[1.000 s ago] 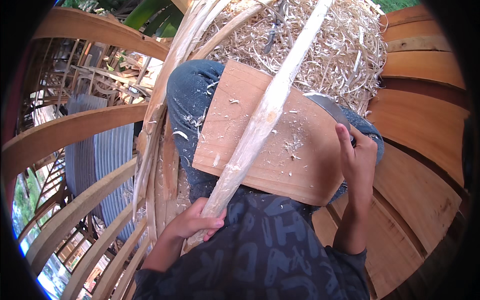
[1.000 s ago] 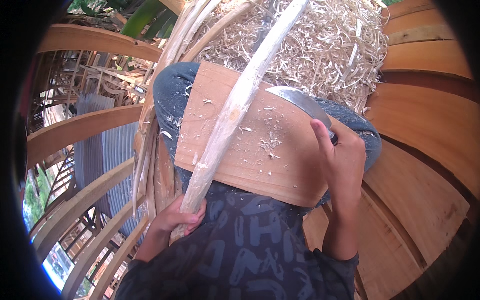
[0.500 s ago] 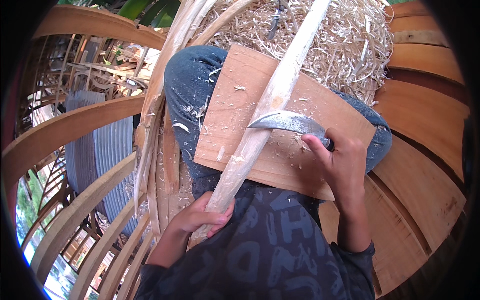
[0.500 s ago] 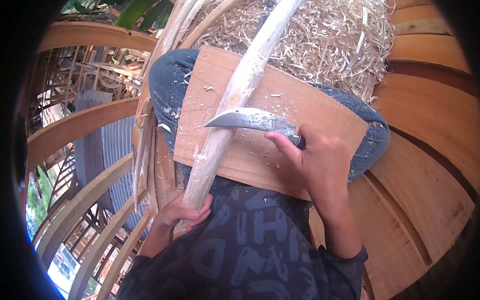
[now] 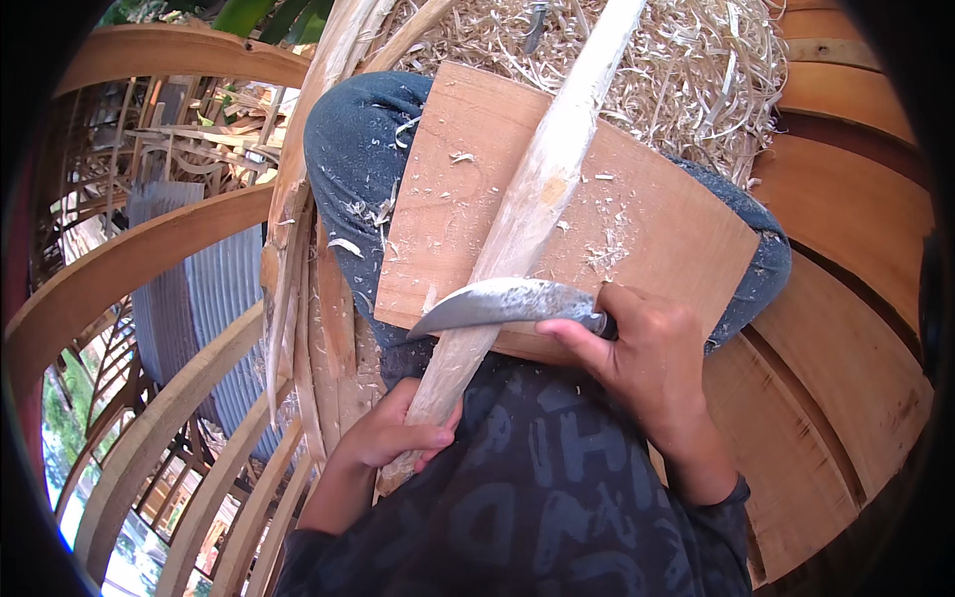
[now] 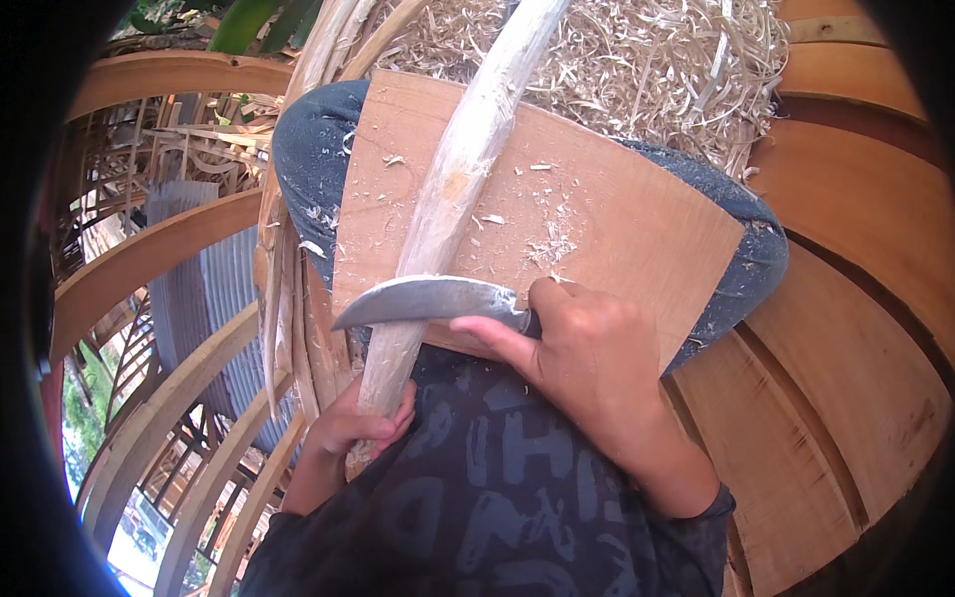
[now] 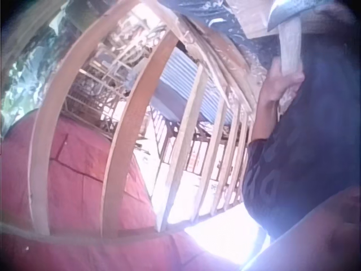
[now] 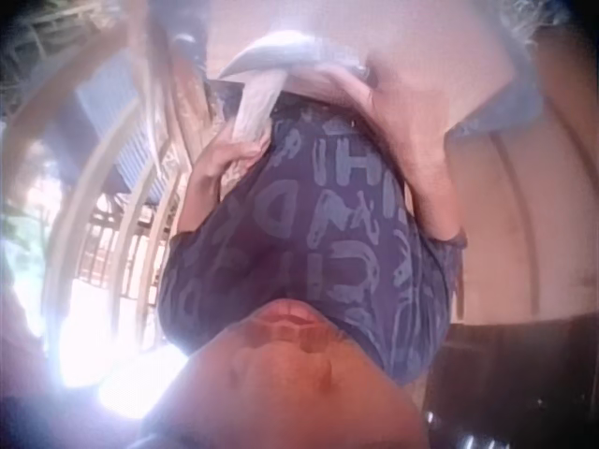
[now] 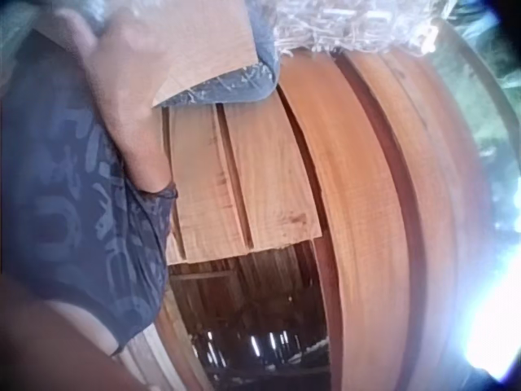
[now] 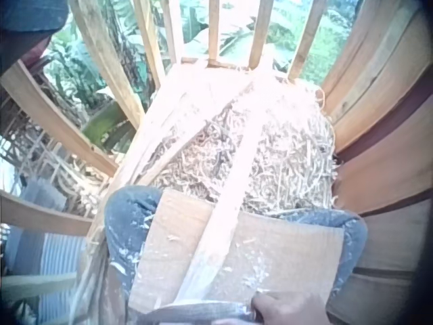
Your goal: The person sits cross-legged and uses a curved knife to shave a long wooden stick held between the legs. Wood shavings accumulate on the lap and surrounding area as the person repeatedly strokes the blade along the stick.
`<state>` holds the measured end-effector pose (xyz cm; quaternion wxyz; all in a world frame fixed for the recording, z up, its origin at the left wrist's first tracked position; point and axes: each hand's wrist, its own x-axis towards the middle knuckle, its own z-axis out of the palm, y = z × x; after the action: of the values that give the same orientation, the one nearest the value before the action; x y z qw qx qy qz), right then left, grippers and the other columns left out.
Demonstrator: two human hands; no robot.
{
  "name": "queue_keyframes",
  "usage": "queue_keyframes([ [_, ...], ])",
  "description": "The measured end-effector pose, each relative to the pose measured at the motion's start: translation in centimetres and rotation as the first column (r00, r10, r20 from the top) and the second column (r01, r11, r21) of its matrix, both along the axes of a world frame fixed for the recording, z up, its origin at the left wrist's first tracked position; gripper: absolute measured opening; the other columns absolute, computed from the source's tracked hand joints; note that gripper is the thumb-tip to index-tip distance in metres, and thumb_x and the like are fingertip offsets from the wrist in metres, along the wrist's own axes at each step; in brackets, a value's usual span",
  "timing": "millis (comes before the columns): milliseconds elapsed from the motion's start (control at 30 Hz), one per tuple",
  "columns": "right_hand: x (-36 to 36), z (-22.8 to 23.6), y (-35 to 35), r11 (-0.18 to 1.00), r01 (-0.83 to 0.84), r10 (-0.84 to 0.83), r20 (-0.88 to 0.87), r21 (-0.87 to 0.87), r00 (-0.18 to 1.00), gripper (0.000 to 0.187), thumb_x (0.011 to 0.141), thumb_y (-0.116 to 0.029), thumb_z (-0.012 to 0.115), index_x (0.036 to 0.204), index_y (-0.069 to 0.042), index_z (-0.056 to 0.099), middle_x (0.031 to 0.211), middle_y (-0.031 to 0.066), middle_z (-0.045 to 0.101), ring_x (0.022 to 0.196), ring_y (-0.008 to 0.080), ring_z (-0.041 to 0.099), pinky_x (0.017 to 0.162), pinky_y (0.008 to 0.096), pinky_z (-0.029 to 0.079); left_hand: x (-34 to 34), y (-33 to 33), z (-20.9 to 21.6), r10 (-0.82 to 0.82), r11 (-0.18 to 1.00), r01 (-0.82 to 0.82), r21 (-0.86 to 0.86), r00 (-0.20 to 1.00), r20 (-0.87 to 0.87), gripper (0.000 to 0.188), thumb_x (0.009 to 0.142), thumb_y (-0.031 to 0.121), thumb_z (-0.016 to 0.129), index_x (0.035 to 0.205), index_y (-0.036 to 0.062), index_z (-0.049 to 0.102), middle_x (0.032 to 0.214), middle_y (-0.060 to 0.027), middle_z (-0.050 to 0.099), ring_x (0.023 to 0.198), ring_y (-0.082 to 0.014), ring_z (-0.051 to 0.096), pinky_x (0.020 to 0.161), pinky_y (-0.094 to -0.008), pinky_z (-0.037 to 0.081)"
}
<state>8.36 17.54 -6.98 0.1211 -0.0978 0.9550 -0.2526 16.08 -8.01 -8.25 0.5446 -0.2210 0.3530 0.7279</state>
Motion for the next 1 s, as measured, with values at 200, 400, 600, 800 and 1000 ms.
queue_keyframes([
  [200, -3.4, -1.3, 7.6, 0.839, 0.535, -0.535, -0.029, 0.098, 0.844, 0.053, 0.082, -0.047, 0.064, 0.068, 0.003, 0.061, 0.046, 0.0104, 0.046, 0.041, 0.0189, 0.04, 0.044, 0.032, 0.033, 0.0, -0.3, 0.0, -0.014, 1.0, 0.014, -0.007, 1.0, 0.002, 0.033, 0.073, 0.028, 0.071, 0.079, 0.0027, 0.051, 0.058, -0.0017, 0.05, 0.045, -0.0084, 0.049, 0.04, -0.0223, 0.039],
  [400, -1.1, 0.9, 5.1, 0.902, 0.428, -0.421, 0.101, -0.054, 0.901, 0.049, 0.08, -0.042, 0.068, 0.066, 0.004, 0.059, 0.046, 0.0091, 0.045, 0.04, 0.0143, 0.037, 0.041, 0.0307, 0.031, -0.4, 0.1, -0.3, 0.025, 0.999, -0.026, 0.04, 0.999, 0.038, 0.037, 0.07, 0.03, 0.072, 0.078, 0.0029, 0.049, 0.057, -0.0015, 0.047, 0.044, -0.0079, 0.047, 0.039, -0.0212, 0.036],
  [600, 0.8, 0.1, -0.5, 0.997, 0.008, -0.003, 0.064, -0.082, 0.998, 0.055, 0.07, -0.054, 0.07, 0.052, -0.007, 0.049, 0.046, 0.0077, 0.048, 0.041, 0.0244, 0.053, 0.039, 0.0342, 0.04, -0.5, 0.4, -0.5, 0.039, 0.996, -0.044, 0.076, 0.997, 0.072, 0.04, 0.068, 0.032, 0.072, 0.078, 0.003, 0.046, 0.058, -0.0017, 0.046, 0.04, -0.0082, 0.045, 0.037, -0.0193, 0.034],
  [800, -0.3, -0.3, 0.6, 1.0, 0.012, -0.01, -0.061, 0.028, 0.998, 0.058, 0.067, -0.057, 0.071, 0.052, -0.007, 0.045, 0.046, 0.0069, 0.045, 0.04, 0.0234, 0.051, 0.037, 0.0334, 0.037, -0.7, 0.8, -0.4, 0.054, 0.995, -0.061, 0.081, 0.995, 0.086, 0.041, 0.068, 0.031, 0.072, 0.079, 0.0016, 0.045, 0.057, -0.002, 0.045, 0.04, -0.0086, 0.045, 0.035, -0.0204, 0.034],
  [1000, -0.6, -0.8, 1.2, 0.994, 0.097, -0.095, -0.036, 0.05, 0.995, 0.054, 0.065, -0.049, 0.076, 0.058, -0.002, 0.05, 0.048, 0.0119, 0.044, 0.042, 0.0266, 0.046, 0.043, 0.0331, 0.036, -0.7, 0.7, -0.5, 0.082, 0.99, -0.091, 0.104, 0.993, 0.087, 0.041, 0.069, 0.031, 0.072, 0.079, 0.0011, 0.045, 0.057, -0.0021, 0.045, 0.04, -0.0085, 0.044, 0.035, -0.0202, 0.036],
])
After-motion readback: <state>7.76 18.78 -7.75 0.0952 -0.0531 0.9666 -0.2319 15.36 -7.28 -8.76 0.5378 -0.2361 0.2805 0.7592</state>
